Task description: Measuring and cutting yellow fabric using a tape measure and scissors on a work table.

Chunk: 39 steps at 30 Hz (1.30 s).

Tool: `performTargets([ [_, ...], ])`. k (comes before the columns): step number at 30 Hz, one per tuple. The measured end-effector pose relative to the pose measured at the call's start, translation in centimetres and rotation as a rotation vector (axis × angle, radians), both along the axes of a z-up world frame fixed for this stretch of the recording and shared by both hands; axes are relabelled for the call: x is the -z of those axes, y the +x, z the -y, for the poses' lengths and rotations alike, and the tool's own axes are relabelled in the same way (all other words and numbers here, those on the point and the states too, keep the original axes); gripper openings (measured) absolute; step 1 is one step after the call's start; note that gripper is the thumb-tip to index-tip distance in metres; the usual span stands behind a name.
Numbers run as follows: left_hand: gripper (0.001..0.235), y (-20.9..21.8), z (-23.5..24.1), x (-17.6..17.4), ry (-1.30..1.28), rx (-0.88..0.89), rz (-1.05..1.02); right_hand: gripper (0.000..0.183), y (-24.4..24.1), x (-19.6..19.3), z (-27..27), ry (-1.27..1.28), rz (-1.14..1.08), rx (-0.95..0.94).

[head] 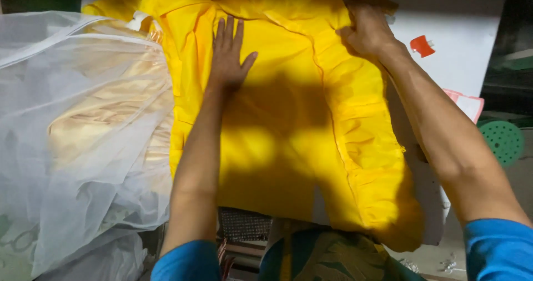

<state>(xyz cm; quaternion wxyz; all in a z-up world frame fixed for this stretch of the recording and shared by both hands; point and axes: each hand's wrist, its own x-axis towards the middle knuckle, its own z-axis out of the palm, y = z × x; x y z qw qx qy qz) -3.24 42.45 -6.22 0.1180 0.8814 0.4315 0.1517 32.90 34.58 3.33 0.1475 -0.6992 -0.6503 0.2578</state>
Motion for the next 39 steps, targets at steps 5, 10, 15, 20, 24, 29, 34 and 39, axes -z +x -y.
performTargets([
  [5,0.088,0.2,1.1,-2.9,0.035,-0.071,-0.160,0.031,2.9,1.7,3.3,0.631,0.573,0.067],
  [10,0.075,-0.1,14.1,-4.3,0.086,-0.335,-0.179,0.045,-6.4,-2.5,13.2,0.375,0.210,-0.137],
  [15,0.069,-6.5,14.6,-2.4,-0.118,-0.218,-0.082,0.079,-6.3,0.2,15.9,-0.043,0.261,-0.158],
  [20,0.071,-7.2,14.7,-5.4,-0.366,-0.276,0.152,0.077,-6.6,0.2,16.7,-0.024,0.271,-0.140],
  [24,0.075,-3.4,14.6,-3.4,-0.095,-0.332,0.100,0.047,-4.1,1.3,13.8,0.374,0.250,-0.034],
  [29,0.045,6.1,14.4,-3.8,0.178,-0.131,0.180,0.036,-3.0,0.5,7.8,0.413,0.175,0.232],
  [34,0.075,8.3,14.8,-2.7,-0.050,-0.253,-0.283,0.019,-0.6,4.1,5.2,0.336,0.303,0.236],
  [39,0.082,8.1,14.7,-2.7,-0.129,-0.238,-0.388,0.012,-1.4,3.4,6.7,0.417,0.403,0.248],
])
